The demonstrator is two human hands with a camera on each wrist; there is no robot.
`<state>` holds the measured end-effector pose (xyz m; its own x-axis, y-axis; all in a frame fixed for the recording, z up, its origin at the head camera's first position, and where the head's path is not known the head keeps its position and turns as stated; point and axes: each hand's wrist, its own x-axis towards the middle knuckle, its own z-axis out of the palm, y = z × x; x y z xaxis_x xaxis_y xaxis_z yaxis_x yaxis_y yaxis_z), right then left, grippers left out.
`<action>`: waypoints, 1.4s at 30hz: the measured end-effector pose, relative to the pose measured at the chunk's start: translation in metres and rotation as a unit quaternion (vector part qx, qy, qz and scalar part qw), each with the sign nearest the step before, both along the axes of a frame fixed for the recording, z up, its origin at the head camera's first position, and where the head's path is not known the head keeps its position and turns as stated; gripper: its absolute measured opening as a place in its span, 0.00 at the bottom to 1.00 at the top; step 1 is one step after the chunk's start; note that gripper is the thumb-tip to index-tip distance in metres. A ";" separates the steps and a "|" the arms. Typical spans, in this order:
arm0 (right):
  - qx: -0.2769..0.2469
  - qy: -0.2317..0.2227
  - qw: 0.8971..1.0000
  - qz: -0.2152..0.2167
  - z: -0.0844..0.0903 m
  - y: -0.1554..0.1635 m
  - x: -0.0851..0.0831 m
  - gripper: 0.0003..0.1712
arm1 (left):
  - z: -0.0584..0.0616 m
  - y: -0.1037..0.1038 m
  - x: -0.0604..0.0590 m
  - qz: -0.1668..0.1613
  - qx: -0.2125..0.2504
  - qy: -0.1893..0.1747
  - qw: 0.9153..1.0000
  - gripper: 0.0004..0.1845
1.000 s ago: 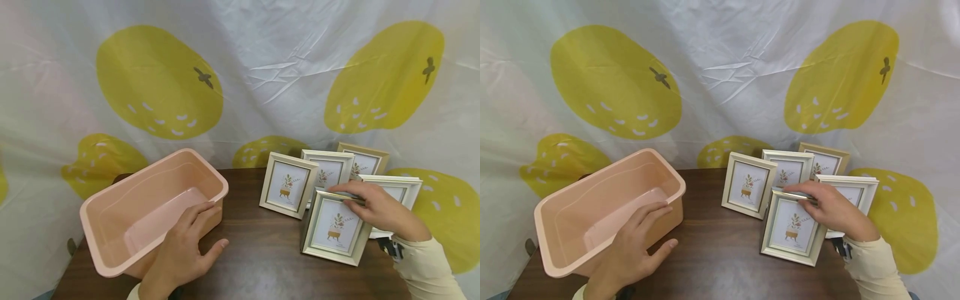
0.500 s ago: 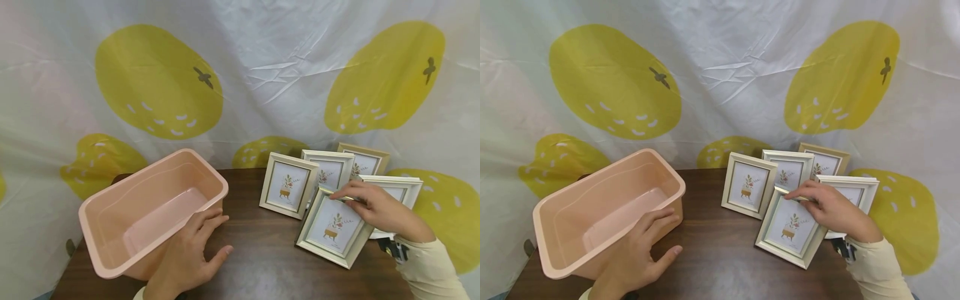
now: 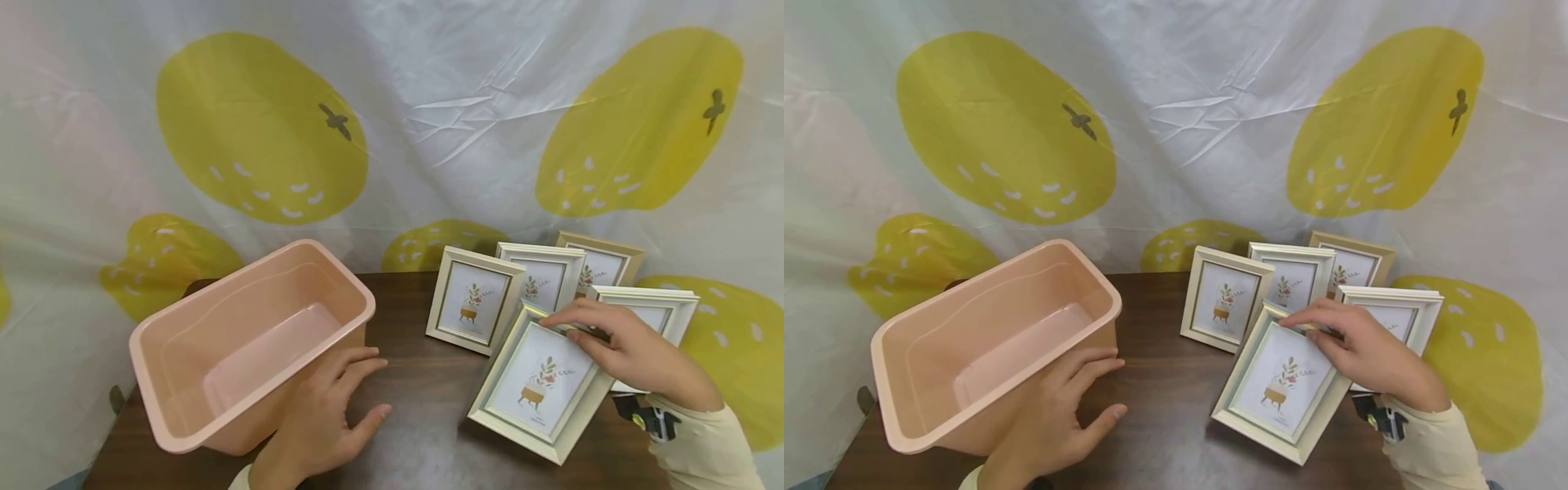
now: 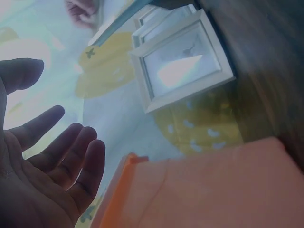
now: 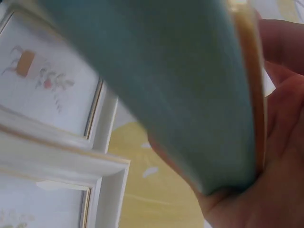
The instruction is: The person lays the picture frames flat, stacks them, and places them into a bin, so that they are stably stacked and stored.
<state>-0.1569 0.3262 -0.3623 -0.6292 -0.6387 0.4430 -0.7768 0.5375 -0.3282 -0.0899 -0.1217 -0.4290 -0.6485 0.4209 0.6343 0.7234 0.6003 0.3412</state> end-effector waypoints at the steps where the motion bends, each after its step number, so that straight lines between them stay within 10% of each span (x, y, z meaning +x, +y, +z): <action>1: -0.007 -0.001 1.000 0.005 0.001 -0.001 0.001 0.37 | -0.001 0.002 -0.001 -0.004 0.005 -0.003 1.000 0.27; 17: -0.131 -0.026 0.991 0.029 -0.002 -0.028 0.011 0.31 | -0.021 0.039 -0.020 -0.076 0.079 -0.062 0.992 0.27; 23: -0.212 -0.079 0.972 0.058 -0.010 -0.035 0.014 0.29 | -0.020 0.047 -0.029 -0.092 0.106 -0.102 0.985 0.28; 42: -0.312 -0.115 0.936 0.111 -0.029 -0.053 0.023 0.32 | -0.023 0.059 -0.050 -0.236 0.180 -0.218 0.930 0.36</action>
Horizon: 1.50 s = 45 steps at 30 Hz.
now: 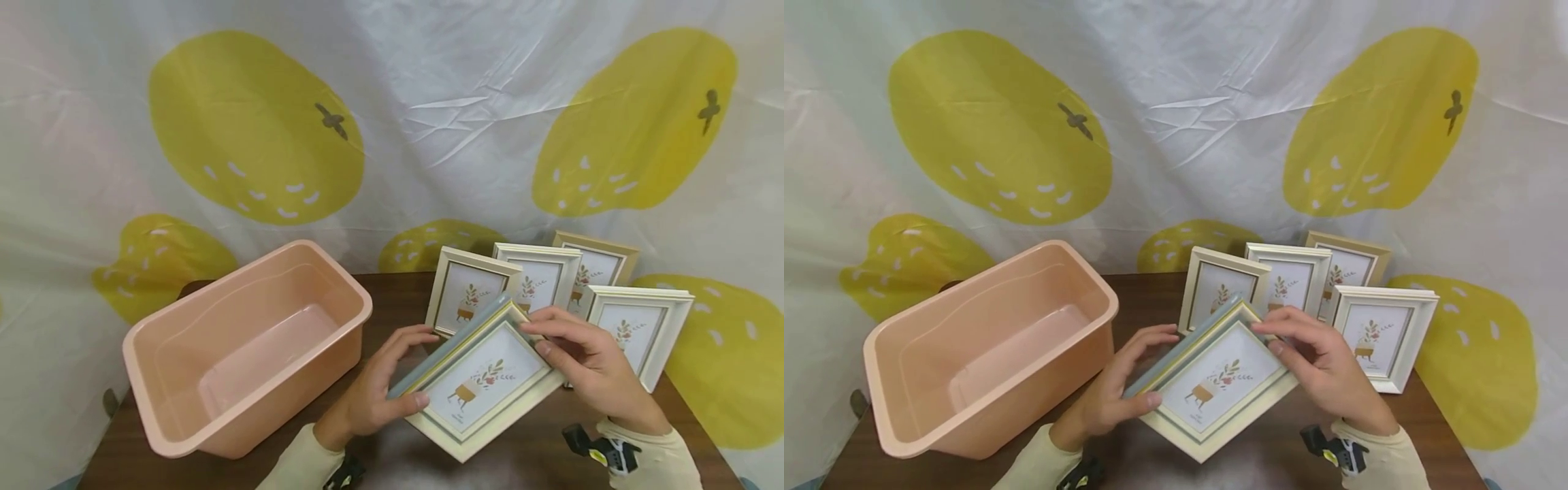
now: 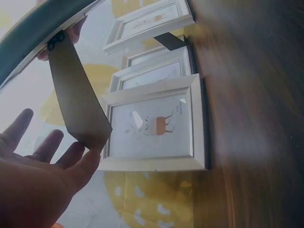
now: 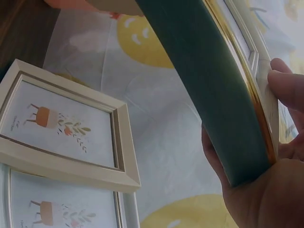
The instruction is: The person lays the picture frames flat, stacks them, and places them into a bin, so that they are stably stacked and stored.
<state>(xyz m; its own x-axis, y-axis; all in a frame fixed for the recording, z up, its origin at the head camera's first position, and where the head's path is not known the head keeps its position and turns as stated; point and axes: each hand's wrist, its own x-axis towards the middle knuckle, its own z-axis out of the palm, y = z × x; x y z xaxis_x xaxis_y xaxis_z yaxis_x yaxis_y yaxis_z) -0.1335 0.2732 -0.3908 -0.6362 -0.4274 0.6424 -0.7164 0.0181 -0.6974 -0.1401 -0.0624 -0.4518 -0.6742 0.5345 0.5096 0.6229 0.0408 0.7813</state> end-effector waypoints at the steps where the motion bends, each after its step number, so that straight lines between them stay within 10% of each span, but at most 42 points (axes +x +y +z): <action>1: -0.001 -0.001 1.000 -0.002 -0.001 0.000 0.000 0.32 | 0.000 0.000 -0.001 -0.005 0.002 -0.003 1.000 0.36; 34: -0.047 -0.034 0.997 -0.050 -0.022 -0.014 0.000 0.28 | 0.007 -0.017 0.016 0.117 0.026 -0.031 0.992 0.21; 45: -0.028 -0.114 0.987 -0.113 -0.034 -0.028 0.009 0.21 | -0.005 -0.031 0.037 0.086 0.090 -0.094 0.988 0.31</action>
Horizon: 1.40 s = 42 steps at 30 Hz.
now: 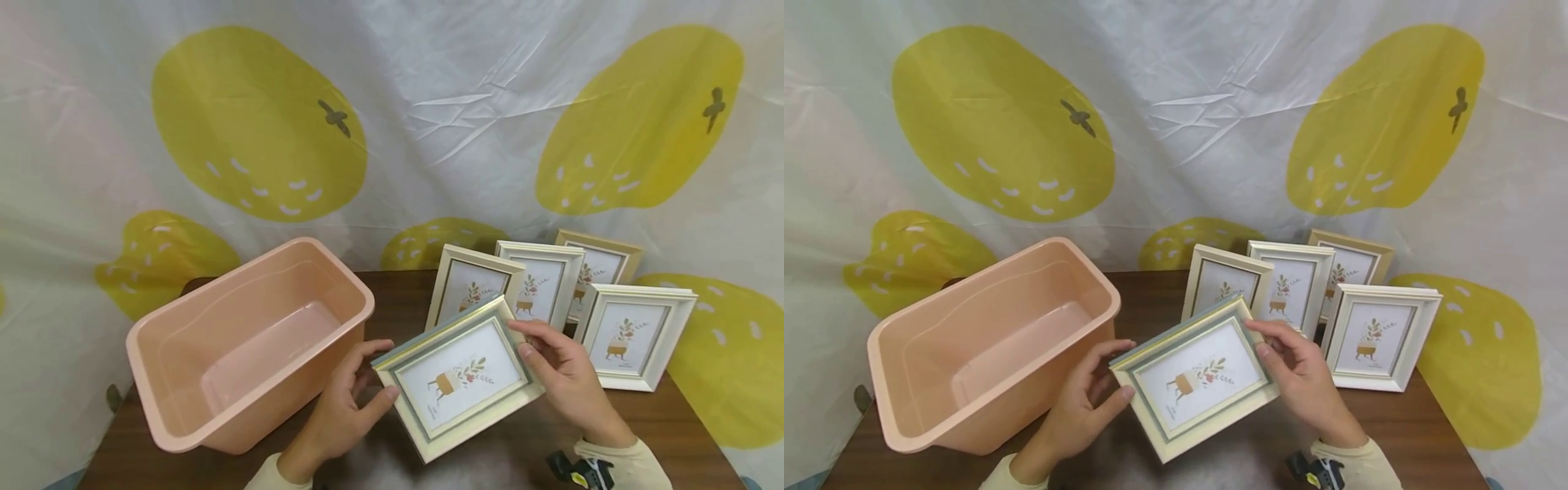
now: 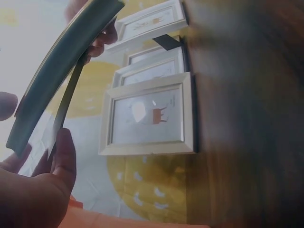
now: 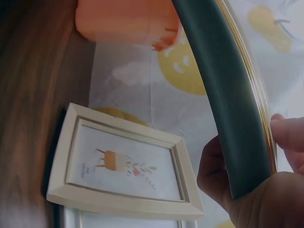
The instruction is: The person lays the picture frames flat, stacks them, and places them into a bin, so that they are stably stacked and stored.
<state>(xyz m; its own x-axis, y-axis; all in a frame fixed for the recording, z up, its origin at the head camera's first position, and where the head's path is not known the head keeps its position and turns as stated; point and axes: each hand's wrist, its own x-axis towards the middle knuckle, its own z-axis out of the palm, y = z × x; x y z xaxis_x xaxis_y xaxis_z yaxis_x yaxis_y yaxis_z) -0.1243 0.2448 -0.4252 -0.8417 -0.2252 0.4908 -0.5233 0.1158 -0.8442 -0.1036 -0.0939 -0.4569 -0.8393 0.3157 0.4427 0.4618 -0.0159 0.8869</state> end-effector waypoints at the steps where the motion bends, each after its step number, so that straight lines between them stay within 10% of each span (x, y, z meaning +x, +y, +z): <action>1: 0.000 -0.006 1.000 -0.007 -0.001 -0.001 0.001 0.21 | -0.001 -0.001 0.001 0.001 0.006 0.001 1.000 0.33; 16: 0.034 -0.151 0.984 -0.092 -0.026 -0.024 0.018 0.21 | -0.024 -0.005 0.024 0.065 0.033 -0.087 0.994 0.38; 28: 0.020 -0.197 0.977 -0.081 -0.048 -0.035 0.025 0.24 | -0.040 -0.004 0.026 0.090 0.068 -0.143 0.983 0.32; 42: 0.080 -0.205 0.975 -0.030 -0.056 -0.024 0.027 0.26 | -0.043 -0.017 0.023 0.105 0.006 -0.246 0.964 0.34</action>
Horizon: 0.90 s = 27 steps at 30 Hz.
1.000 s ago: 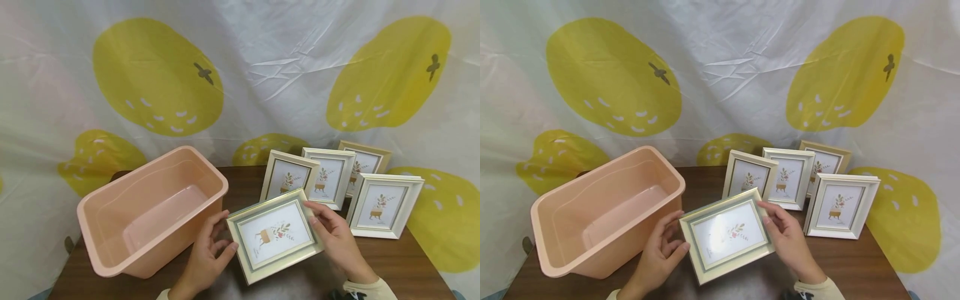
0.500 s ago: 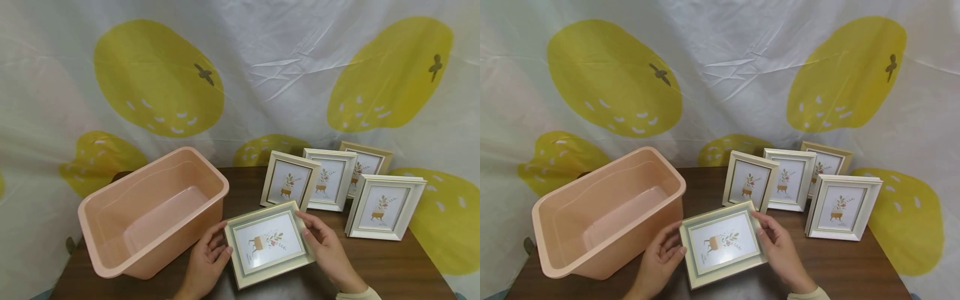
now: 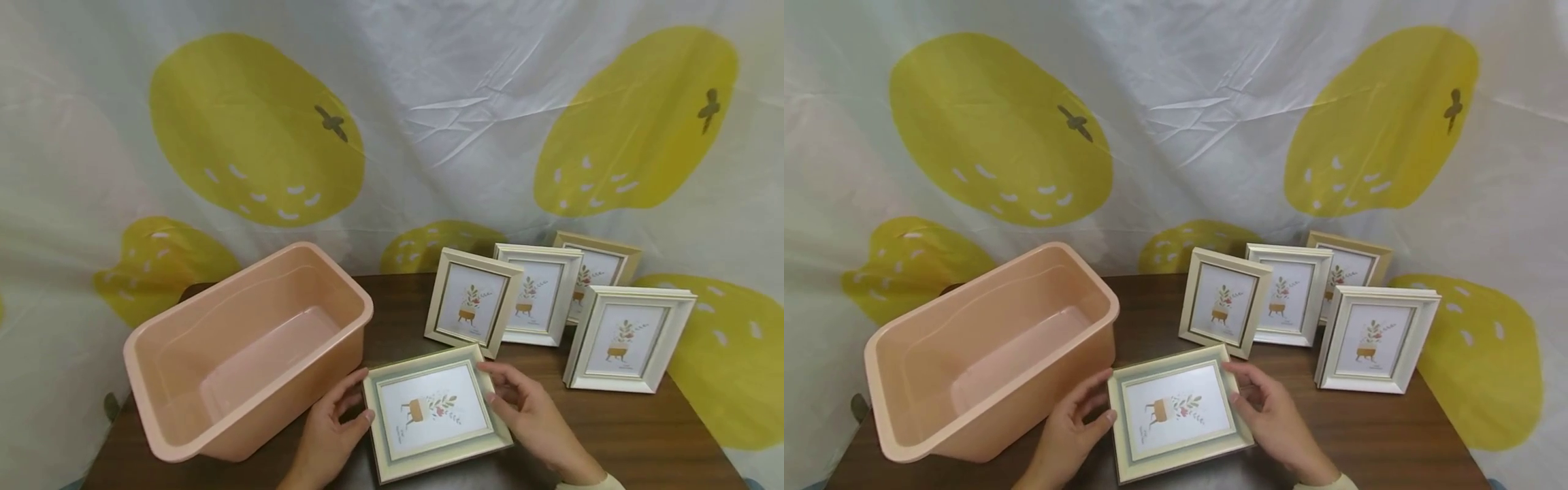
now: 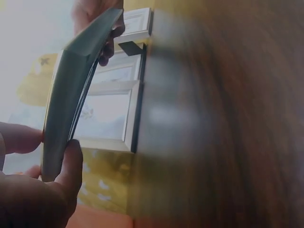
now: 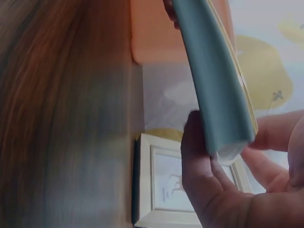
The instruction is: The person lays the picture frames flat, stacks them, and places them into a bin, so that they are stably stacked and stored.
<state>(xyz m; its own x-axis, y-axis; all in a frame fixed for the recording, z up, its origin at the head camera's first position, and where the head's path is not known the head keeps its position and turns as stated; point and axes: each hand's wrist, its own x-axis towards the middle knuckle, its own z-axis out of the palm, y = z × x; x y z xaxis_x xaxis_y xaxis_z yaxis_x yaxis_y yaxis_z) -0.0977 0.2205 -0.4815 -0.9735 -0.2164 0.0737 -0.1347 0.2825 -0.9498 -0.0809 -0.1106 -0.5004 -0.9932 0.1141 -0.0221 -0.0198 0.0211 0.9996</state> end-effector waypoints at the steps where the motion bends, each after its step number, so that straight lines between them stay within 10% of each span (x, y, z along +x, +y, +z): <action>1: 0.008 -0.005 1.000 0.005 -0.001 0.001 0.000 0.26 | 0.000 -0.001 0.000 -0.003 -0.006 -0.007 1.000 0.34; 15: 0.124 0.020 0.984 0.126 -0.018 0.023 -0.007 0.26 | -0.016 -0.011 -0.005 -0.071 -0.125 -0.017 0.990 0.37; 27: 0.130 0.007 0.982 0.139 -0.027 0.027 -0.012 0.28 | -0.018 -0.011 -0.009 -0.069 -0.213 -0.014 0.975 0.36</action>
<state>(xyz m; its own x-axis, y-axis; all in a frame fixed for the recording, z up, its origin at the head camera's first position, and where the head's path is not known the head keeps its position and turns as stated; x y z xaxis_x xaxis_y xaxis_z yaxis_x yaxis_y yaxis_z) -0.1099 0.2472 -0.5088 -0.8731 -0.4875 -0.0058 -0.2540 0.4649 -0.8481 -0.0904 -0.1212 -0.5188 -0.9673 0.2215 -0.1236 -0.0146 0.4378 0.8989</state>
